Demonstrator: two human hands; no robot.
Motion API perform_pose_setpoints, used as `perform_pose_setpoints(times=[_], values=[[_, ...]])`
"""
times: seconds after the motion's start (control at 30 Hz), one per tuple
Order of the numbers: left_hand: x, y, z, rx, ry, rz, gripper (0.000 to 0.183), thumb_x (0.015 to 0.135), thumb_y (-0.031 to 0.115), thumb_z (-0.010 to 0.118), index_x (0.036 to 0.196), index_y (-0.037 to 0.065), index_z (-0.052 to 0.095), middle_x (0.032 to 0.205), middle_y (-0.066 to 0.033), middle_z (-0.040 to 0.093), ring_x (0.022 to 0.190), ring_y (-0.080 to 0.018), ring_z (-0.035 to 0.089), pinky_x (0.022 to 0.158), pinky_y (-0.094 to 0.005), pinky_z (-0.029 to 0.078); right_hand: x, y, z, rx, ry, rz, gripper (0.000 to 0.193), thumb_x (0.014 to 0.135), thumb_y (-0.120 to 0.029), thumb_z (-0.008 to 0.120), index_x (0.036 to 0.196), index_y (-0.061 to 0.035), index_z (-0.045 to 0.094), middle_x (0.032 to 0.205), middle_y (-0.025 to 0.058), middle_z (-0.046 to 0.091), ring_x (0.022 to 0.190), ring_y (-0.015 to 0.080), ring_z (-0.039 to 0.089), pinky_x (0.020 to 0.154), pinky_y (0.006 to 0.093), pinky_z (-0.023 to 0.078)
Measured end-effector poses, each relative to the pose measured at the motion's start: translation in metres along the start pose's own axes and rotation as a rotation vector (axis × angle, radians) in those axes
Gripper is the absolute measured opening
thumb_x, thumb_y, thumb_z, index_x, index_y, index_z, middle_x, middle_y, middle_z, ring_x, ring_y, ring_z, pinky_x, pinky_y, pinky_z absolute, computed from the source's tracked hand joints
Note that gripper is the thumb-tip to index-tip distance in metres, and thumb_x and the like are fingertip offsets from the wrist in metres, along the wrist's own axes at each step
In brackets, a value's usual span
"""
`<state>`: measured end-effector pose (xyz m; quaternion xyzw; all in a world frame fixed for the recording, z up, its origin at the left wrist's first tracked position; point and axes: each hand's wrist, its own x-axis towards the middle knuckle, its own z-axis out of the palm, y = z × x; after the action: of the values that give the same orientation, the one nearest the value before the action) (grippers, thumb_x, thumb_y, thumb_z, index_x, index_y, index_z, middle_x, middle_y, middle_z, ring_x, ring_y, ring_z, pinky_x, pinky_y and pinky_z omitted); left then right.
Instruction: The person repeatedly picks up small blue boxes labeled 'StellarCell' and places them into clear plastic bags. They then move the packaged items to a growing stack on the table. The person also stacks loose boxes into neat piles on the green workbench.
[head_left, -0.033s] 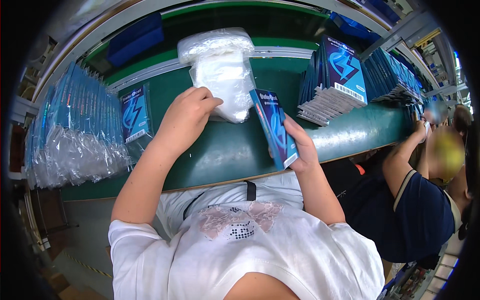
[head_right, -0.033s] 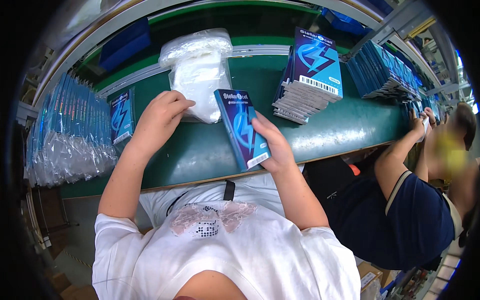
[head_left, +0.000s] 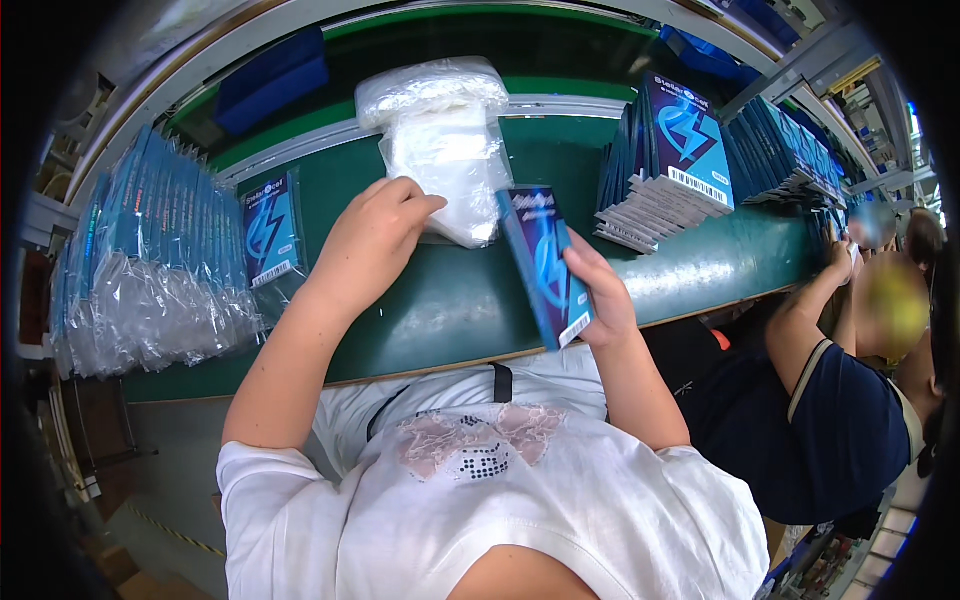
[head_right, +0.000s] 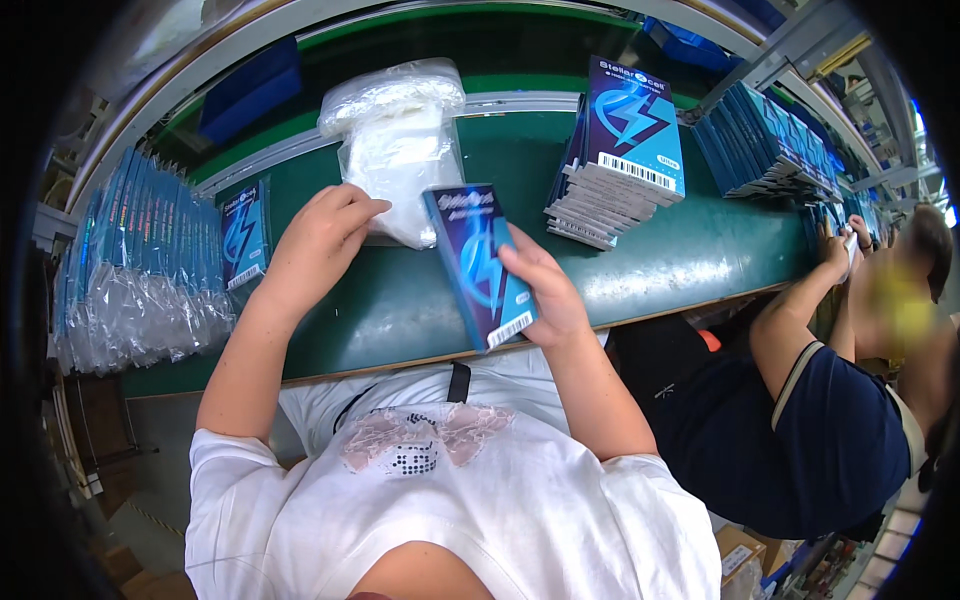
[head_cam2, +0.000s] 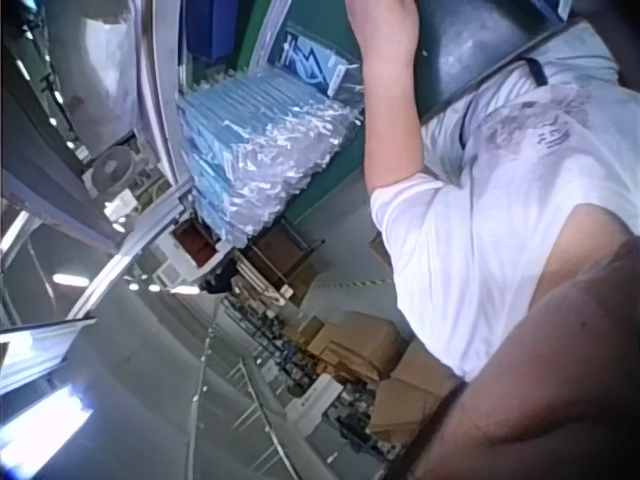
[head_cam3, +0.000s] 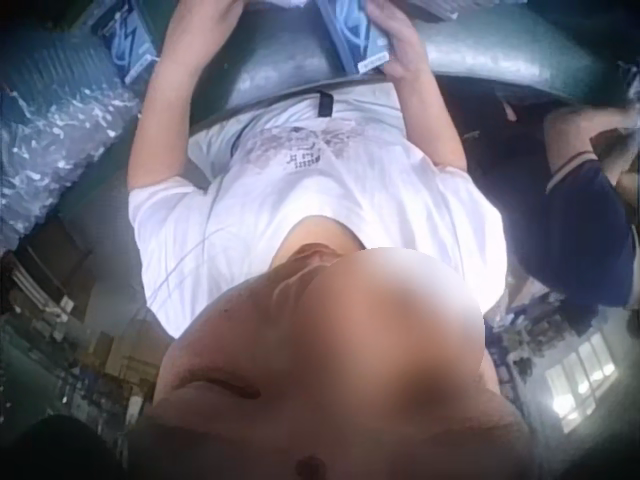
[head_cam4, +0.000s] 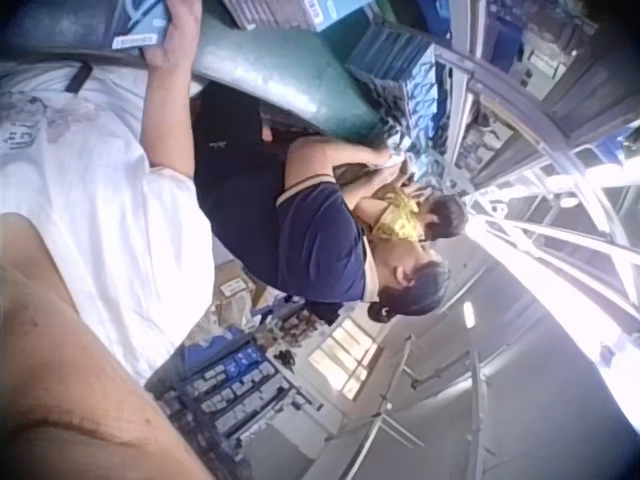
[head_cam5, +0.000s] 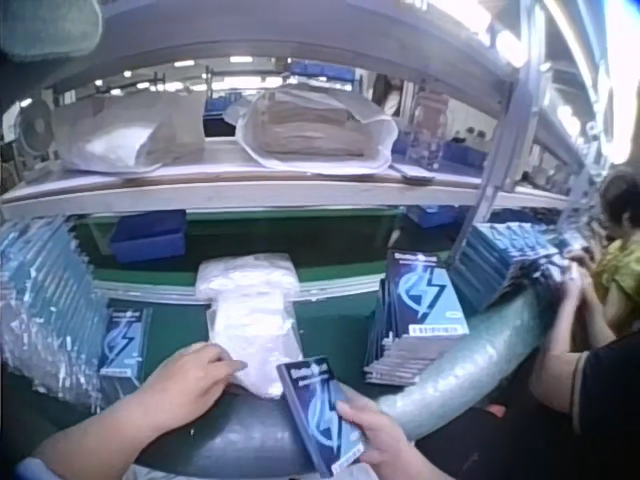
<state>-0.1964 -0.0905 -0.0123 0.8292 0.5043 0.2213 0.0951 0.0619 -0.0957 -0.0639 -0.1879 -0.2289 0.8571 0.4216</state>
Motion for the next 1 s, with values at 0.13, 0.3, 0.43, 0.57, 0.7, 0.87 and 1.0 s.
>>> perform_pose_setpoints(times=[0.13, 0.3, 0.43, 0.57, 0.7, 0.87, 1.0], values=[[-0.01, 0.004, 0.0, -0.162, 0.055, -0.033, 0.02, 0.078, -0.001, 0.058, 0.098, 0.001, 0.063, 0.101, -0.0125, 0.061, 0.095, -0.0275, 0.057, 0.08, -0.0347, 0.046, -0.001, 0.009, 0.009, -0.115, -0.167, 0.057, 0.068, 0.08, -0.008, 0.063, 0.136, 0.0071, 0.027, 0.118, 0.018, 0.054, 0.102, 0.0205, 0.06, 0.086, 0.0324, 0.05], [-0.015, 0.006, -0.001, -0.165, 0.193, 0.011, 0.018, 0.077, -0.001, 0.059, 0.095, 0.001, 0.064, 0.1, -0.013, 0.06, 0.089, -0.0268, 0.059, 0.075, -0.0332, 0.048, 0.009, 0.024, 0.031, -0.056, -0.184, 0.217, 0.075, 0.08, -0.007, 0.063, 0.139, 0.0064, 0.02, 0.122, 0.0189, 0.052, 0.101, 0.0206, 0.061, 0.085, 0.0313, 0.05], [-0.014, 0.011, -0.003, -0.119, 0.186, 0.014, 0.014, 0.075, 0.0, 0.062, 0.088, 0.002, 0.066, 0.088, -0.0109, 0.057, 0.078, -0.0268, 0.058, 0.071, -0.0314, 0.048, 0.025, 0.025, 0.037, -0.071, -0.19, 0.242, 0.074, 0.081, -0.006, 0.063, 0.139, 0.0059, 0.019, 0.119, 0.0175, 0.053, 0.096, 0.019, 0.062, 0.082, 0.0292, 0.052], [-0.023, 0.006, 0.007, -0.453, 0.198, -0.34, 0.012, 0.075, -0.001, 0.065, 0.086, 0.002, 0.068, 0.079, -0.0062, 0.055, 0.069, -0.0159, 0.057, 0.064, -0.0265, 0.048, 0.025, 0.016, 0.038, -0.148, -0.107, 0.216, 0.067, 0.082, -0.005, 0.062, 0.137, 0.0058, 0.026, 0.115, 0.0156, 0.055, 0.093, 0.0177, 0.063, 0.079, 0.0284, 0.052], [-0.029, 0.01, 0.01, -1.053, 0.192, -0.673, 0.015, 0.08, 0.0, 0.063, 0.095, -0.001, 0.064, 0.075, -0.0023, 0.055, 0.069, -0.0099, 0.058, 0.066, -0.0237, 0.051, 0.015, 0.017, 0.032, -0.251, -0.033, 0.139, 0.062, 0.083, -0.004, 0.061, 0.136, 0.0056, 0.029, 0.117, 0.0155, 0.054, 0.097, 0.0166, 0.06, 0.083, 0.0287, 0.05], [-0.038, 0.016, 0.013, -0.81, 0.132, -0.533, 0.023, 0.081, -0.005, 0.058, 0.103, -0.003, 0.059, 0.086, -0.0038, 0.058, 0.078, -0.01, 0.059, 0.07, -0.0243, 0.051, 0.011, 0.033, 0.04, -0.473, 0.111, -0.097, 0.06, 0.086, -0.003, 0.057, 0.137, 0.0062, 0.027, 0.123, 0.0163, 0.049, 0.107, 0.0159, 0.053, 0.09, 0.0286, 0.044], [-0.041, 0.035, 0.006, -0.474, 0.18, -0.229, 0.024, 0.078, -0.005, 0.059, 0.101, 0.0, 0.059, 0.083, -0.0074, 0.058, 0.077, -0.0127, 0.059, 0.07, -0.0243, 0.051, 0.01, 0.044, 0.048, -0.471, 0.205, -0.183, 0.039, 0.088, -0.006, 0.056, 0.121, 0.0071, 0.039, 0.111, 0.0143, 0.056, 0.099, 0.0136, 0.055, 0.086, 0.0259, 0.044]])
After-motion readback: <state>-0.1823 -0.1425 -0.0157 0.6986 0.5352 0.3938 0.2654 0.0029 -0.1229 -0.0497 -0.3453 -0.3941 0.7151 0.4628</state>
